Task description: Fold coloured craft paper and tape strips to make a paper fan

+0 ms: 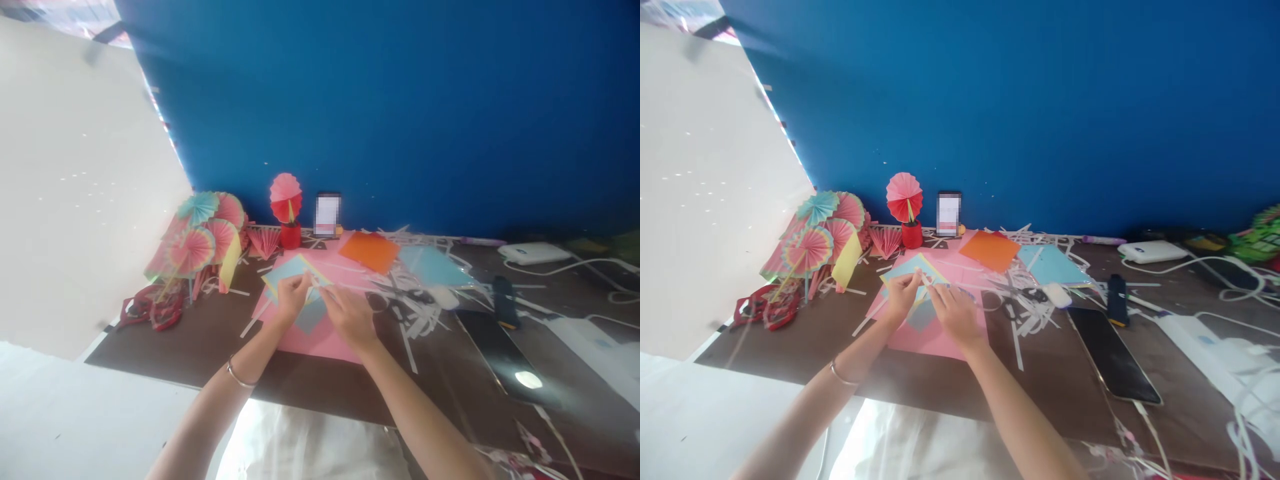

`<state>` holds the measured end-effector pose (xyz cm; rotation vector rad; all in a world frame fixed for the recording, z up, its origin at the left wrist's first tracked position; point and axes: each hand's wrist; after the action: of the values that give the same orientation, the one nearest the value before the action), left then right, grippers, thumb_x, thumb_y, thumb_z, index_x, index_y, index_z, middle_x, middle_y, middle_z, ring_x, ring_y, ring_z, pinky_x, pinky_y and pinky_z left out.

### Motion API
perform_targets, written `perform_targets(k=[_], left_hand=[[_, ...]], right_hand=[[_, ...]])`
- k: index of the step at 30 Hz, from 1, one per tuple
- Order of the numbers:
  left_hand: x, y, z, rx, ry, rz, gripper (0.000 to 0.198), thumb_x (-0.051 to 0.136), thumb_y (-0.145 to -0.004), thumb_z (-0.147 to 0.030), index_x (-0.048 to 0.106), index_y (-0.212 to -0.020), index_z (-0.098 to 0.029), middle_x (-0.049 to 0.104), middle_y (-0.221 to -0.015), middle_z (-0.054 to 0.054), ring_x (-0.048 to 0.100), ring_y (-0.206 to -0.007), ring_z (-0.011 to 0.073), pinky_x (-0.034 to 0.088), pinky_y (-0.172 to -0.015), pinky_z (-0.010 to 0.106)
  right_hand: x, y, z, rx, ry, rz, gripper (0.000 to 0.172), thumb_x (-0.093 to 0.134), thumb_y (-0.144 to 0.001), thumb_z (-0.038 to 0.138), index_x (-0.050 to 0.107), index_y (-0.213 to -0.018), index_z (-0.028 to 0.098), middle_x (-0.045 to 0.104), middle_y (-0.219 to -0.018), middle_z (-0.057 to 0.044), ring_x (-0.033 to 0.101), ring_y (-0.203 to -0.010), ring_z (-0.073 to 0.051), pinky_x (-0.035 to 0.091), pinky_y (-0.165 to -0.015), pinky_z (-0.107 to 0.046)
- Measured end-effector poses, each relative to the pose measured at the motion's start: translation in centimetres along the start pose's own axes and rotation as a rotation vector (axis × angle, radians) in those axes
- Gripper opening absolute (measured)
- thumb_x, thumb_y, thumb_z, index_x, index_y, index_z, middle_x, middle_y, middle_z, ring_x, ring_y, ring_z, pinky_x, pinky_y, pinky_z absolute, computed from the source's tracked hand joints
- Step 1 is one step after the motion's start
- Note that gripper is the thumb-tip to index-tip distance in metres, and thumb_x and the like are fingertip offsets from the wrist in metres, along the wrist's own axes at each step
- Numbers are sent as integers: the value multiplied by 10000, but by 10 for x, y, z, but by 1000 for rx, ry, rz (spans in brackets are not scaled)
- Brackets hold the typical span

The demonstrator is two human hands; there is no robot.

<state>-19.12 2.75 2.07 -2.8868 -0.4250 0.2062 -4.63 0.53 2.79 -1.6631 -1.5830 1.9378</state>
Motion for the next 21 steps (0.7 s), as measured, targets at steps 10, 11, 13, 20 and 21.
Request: perform_targets(k=[10, 11, 13, 20, 21], left_hand=[[1, 3, -3, 9, 23, -36, 443, 473, -800, -478, 617, -541, -149, 563, -512, 14, 557, -621, 165, 435, -587, 243], [1, 3, -3, 6, 29, -38, 440, 474, -801, -475, 619, -543, -150, 566, -514, 13, 557, -613, 162, 440, -594, 246], [2, 3, -3, -3, 44, -41, 430, 482, -801, -467, 619, -544, -150, 569, -517, 10, 559, -603, 158, 447, -607, 251], [2, 3, -1, -32, 89, -53, 432, 509, -788, -471, 596, -516, -147, 564, -514, 5, 570, -612, 164, 466, -631, 267], [3, 2, 0, -43, 112, -51, 433, 513, -784, -476, 595, -516, -146, 563, -514, 4, 570, -609, 163, 468, -632, 270]], right_hand=[[1, -1, 2, -29, 12, 37, 310, 445, -866, 68, 610, -1089, 208, 681, -891, -33, 584, -737, -139, 412, -651, -270], [2, -1, 2, -28, 11, 36, 308, 444, -866, 67, 614, -1081, 208, 681, -889, -33, 583, -735, -139, 413, -649, -270], [2, -1, 2, -22, 12, 49, 319, 434, -869, 71, 610, -1094, 214, 679, -890, -35, 583, -739, -140, 418, -656, -270], [2, -2, 3, 26, -80, 69, 326, 451, -863, 75, 597, -1121, 210, 671, -882, -34, 582, -788, -147, 426, -700, -263], [2, -3, 3, 43, -97, 71, 319, 448, -868, 84, 601, -1116, 213, 671, -883, -34, 582, -791, -147, 430, -703, -261]])
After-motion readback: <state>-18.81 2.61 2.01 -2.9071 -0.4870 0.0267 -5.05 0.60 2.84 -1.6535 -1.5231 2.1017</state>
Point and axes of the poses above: each hand's wrist, its own y-axis away from the middle knuckle, its own x-axis out of the palm, z = x × y
